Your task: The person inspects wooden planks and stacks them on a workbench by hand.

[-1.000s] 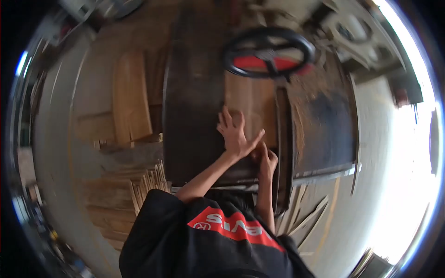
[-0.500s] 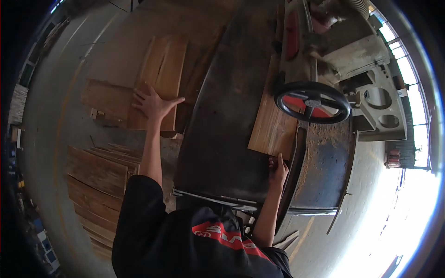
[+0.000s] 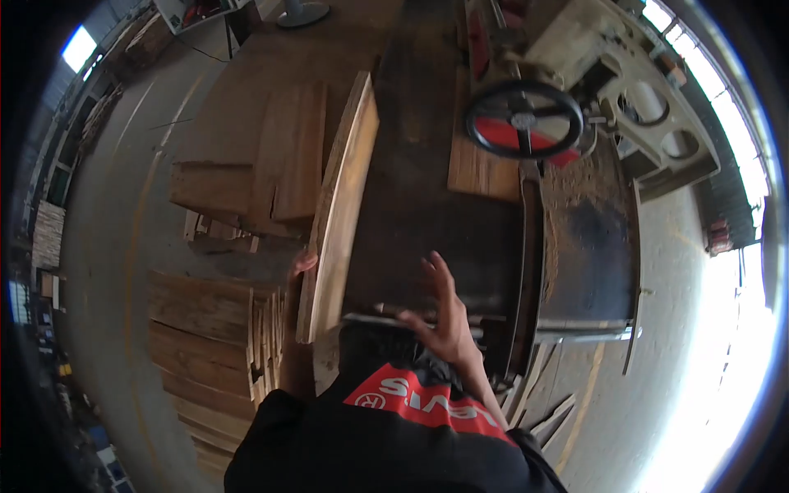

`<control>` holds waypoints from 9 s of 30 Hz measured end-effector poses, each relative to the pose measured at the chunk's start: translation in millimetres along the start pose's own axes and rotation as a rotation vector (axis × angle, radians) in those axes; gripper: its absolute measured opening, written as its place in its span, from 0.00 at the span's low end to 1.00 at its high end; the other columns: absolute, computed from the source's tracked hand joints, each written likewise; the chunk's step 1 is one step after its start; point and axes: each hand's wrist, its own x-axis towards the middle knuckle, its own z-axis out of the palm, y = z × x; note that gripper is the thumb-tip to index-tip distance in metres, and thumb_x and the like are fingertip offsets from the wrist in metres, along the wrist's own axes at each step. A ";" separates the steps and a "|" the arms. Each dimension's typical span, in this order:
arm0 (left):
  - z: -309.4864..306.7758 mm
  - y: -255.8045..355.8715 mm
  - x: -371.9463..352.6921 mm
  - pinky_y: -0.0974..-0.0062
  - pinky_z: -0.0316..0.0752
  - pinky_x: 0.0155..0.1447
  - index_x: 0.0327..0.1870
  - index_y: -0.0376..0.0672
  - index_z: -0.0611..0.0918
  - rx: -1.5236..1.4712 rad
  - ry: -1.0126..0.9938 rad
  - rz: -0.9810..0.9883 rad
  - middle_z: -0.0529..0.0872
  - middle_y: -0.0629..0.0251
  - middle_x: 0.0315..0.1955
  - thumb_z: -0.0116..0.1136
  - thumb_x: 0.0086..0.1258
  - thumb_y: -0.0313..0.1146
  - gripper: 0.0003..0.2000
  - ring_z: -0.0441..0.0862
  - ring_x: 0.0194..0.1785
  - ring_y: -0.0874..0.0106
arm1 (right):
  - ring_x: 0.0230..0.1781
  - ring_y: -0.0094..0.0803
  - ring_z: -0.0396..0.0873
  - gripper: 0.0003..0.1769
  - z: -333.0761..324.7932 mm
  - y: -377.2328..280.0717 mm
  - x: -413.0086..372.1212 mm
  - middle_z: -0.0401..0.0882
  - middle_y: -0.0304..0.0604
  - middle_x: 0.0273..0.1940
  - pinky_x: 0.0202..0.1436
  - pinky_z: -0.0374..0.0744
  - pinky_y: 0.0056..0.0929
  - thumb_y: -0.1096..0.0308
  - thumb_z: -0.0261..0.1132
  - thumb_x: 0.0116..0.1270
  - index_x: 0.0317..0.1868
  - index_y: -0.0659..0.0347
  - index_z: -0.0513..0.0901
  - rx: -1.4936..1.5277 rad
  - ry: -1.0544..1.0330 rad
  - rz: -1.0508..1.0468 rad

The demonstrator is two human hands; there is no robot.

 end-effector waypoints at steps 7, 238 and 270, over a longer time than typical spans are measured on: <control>57.0 -106.2 -54.6 0.68 0.82 0.52 0.72 0.31 0.74 -0.091 0.051 -0.093 0.85 0.55 0.53 0.70 0.68 0.39 0.33 0.86 0.50 0.67 | 0.72 0.63 0.72 0.66 -1.7 -38.3 -69.4 0.57 0.70 0.79 0.71 0.76 0.50 0.49 0.82 0.56 0.83 0.68 0.51 -0.328 -0.239 -0.295; 122.2 -216.9 61.5 0.37 0.61 0.74 0.79 0.29 0.60 1.842 -0.131 0.752 0.60 0.25 0.71 0.68 0.59 0.71 0.60 0.58 0.74 0.33 | 0.41 0.26 0.86 0.23 -43.1 137.8 -156.7 0.91 0.42 0.41 0.44 0.80 0.26 0.49 0.66 0.77 0.48 0.64 0.89 0.085 0.362 0.520; 164.7 -233.6 -17.7 0.37 0.63 0.76 0.83 0.36 0.54 1.992 -0.135 0.692 0.49 0.15 0.74 0.75 0.37 0.78 0.75 0.56 0.77 0.26 | 0.15 0.22 0.53 0.41 -113.0 255.4 -296.0 0.55 0.30 0.14 0.22 0.53 0.29 0.34 0.48 0.82 0.13 0.52 0.62 0.411 1.118 0.678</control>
